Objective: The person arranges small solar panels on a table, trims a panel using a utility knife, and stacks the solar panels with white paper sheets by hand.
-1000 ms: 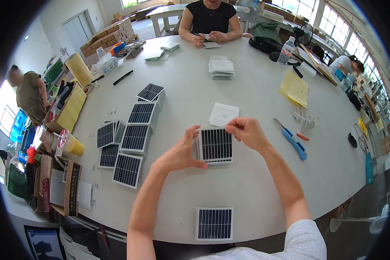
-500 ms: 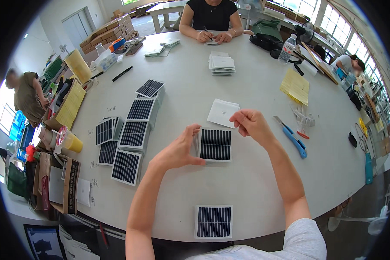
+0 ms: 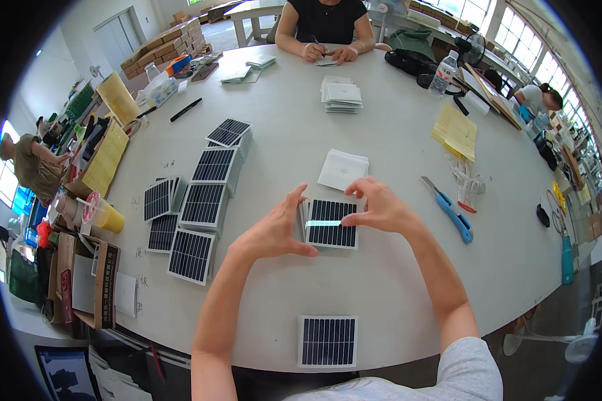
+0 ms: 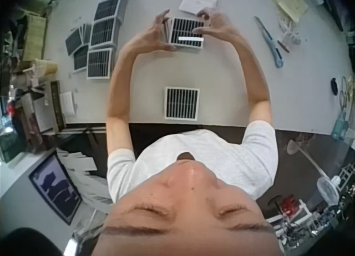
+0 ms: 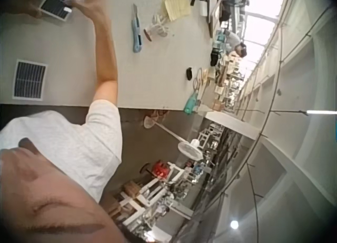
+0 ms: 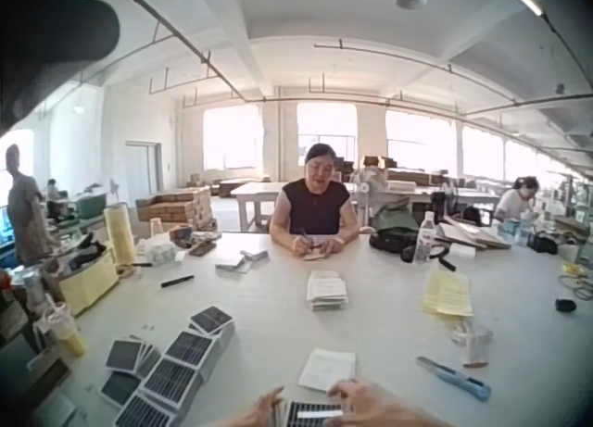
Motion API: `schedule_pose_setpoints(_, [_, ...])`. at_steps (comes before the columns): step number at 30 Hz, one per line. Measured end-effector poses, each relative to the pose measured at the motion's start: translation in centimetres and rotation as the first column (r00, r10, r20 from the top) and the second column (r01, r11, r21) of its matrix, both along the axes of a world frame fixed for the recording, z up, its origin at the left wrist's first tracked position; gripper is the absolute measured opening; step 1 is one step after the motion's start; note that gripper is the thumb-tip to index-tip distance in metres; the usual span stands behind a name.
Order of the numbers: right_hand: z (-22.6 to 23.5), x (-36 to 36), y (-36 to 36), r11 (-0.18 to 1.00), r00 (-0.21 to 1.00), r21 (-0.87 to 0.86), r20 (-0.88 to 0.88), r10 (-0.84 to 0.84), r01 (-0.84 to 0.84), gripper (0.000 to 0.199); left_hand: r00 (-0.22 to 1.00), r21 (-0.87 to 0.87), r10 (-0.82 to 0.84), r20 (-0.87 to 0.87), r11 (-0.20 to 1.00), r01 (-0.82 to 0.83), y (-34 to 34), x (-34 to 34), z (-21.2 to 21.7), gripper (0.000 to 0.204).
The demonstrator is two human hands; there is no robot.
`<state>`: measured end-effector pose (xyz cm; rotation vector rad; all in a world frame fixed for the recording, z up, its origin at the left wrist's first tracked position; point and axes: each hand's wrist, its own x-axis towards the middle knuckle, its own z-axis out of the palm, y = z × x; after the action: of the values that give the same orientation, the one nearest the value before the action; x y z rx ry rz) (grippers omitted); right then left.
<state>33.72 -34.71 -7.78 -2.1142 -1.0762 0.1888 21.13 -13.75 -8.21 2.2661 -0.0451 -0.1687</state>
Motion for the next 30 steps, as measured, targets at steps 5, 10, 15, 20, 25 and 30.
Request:
schedule_pose_setpoints(5, [0.4,0.8,0.4,0.992,0.959,-0.071,-0.258,-0.121,0.106,0.02,1.0,0.002,0.009,-0.008,1.0,-0.009,0.0,0.1,-0.2,0.115])
schedule_pose_setpoints(10, [1.9,1.8,0.2,0.853,0.944,0.406,-0.112,-0.309,0.328,0.011,1.0,0.078,-0.019,0.007,0.997,0.018,0.0,0.1,0.0,0.108])
schedule_pose_setpoints(15, [-2.3,3.5,-0.5,0.885,0.958,0.423,0.11,-0.265,0.196,0.011,0.998,0.088,-0.062,0.03,0.994,0.059,-0.2,0.4,0.2,0.104])
schedule_pose_setpoints(20, [0.2,0.4,0.2,0.992,0.979,-0.037,-0.159,-0.126,0.122,0.026,0.999,-0.017,0.035,-0.016,0.999,-0.036,-0.1,0.0,-0.1,0.103])
schedule_pose_setpoints(25, [-0.2,1.6,-0.3,0.99,0.964,-0.082,-0.231,-0.129,0.113,0.025,0.999,0.027,0.031,0.04,0.999,-0.032,0.2,0.1,-1.1,0.104])
schedule_pose_setpoints(30, [0.4,2.7,-0.3,0.841,0.946,0.444,-0.05,-0.321,0.309,0.008,1.0,0.075,-0.015,0.014,0.997,0.014,-0.3,0.3,0.1,0.098])
